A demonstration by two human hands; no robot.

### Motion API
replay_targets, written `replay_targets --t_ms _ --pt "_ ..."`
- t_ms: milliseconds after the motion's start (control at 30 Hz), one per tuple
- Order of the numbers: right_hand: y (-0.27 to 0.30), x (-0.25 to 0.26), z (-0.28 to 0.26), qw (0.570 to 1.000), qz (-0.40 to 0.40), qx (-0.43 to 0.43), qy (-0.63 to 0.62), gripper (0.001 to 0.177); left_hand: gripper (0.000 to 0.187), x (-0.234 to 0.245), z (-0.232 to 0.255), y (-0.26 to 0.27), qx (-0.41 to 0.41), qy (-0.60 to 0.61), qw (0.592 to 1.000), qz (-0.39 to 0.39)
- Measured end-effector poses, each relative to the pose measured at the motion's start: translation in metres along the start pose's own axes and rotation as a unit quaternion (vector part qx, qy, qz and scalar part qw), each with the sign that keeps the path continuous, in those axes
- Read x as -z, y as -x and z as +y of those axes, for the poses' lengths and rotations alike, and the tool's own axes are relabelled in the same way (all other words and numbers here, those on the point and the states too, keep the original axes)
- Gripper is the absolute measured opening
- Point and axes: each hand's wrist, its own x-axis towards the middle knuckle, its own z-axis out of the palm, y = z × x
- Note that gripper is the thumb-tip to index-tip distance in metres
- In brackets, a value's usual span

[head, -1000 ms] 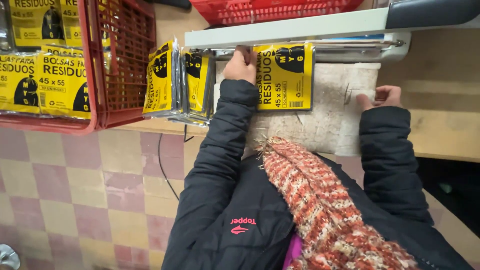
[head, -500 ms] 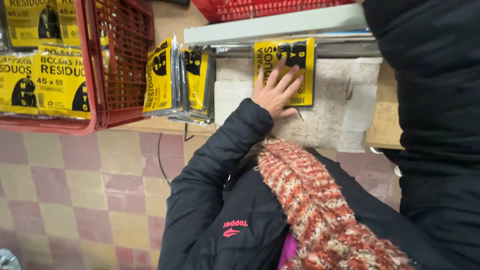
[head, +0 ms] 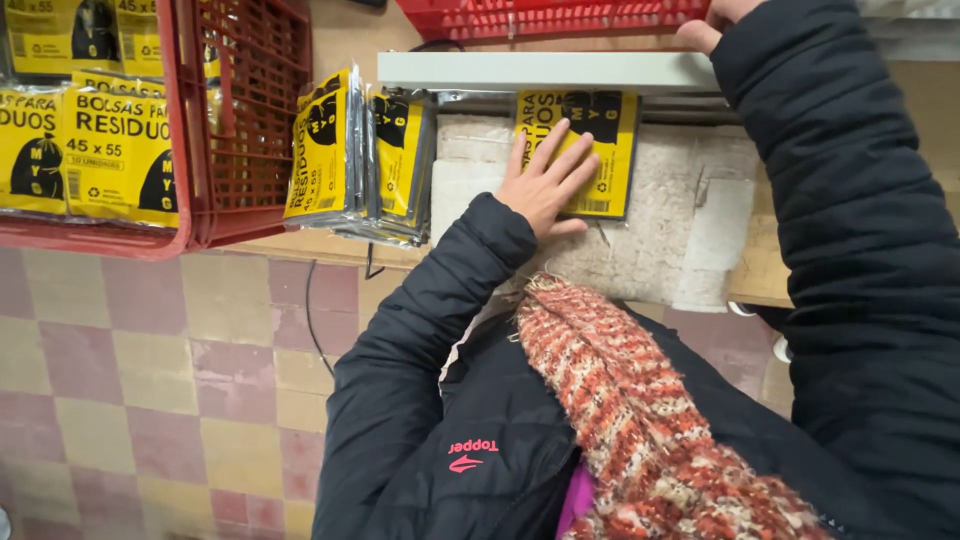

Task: The person places yellow trash bag packs into a manual heat-sealing machine on a wooden table, closes the lever to seal them, and then stacks the sealed packs into a red basket. The process is repeated for multiple packs throughout the clip.

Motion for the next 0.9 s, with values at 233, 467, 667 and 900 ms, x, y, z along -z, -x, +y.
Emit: replay_targets --t_ms 233,467,667,900 --pt "-0.001 -0.021 0.022 0.999 -0.023 0.009 -0.033 0.042 0.033 0.055 -0.048 0.074 0.176 0.037 0.966 0.186" --pt "0.016 -0.048 0.027 0.985 -0.002 -0.064 -0.157 0.033 0.043 0.097 -0.158 0.136 0.448 -0.099 0.87 0.181" --pt "0.009 -0.015 0.008 0.992 0.03 -0.044 -0.115 0.036 0.042 0.067 -0.19 0.124 0.45 -0.033 0.892 0.015" --pt "0.012 -0.037 0.026 0.993 -0.025 -0.064 -0.091 0.042 0.018 0.108 -0.178 0.126 0.479 -0.093 0.868 0.089"
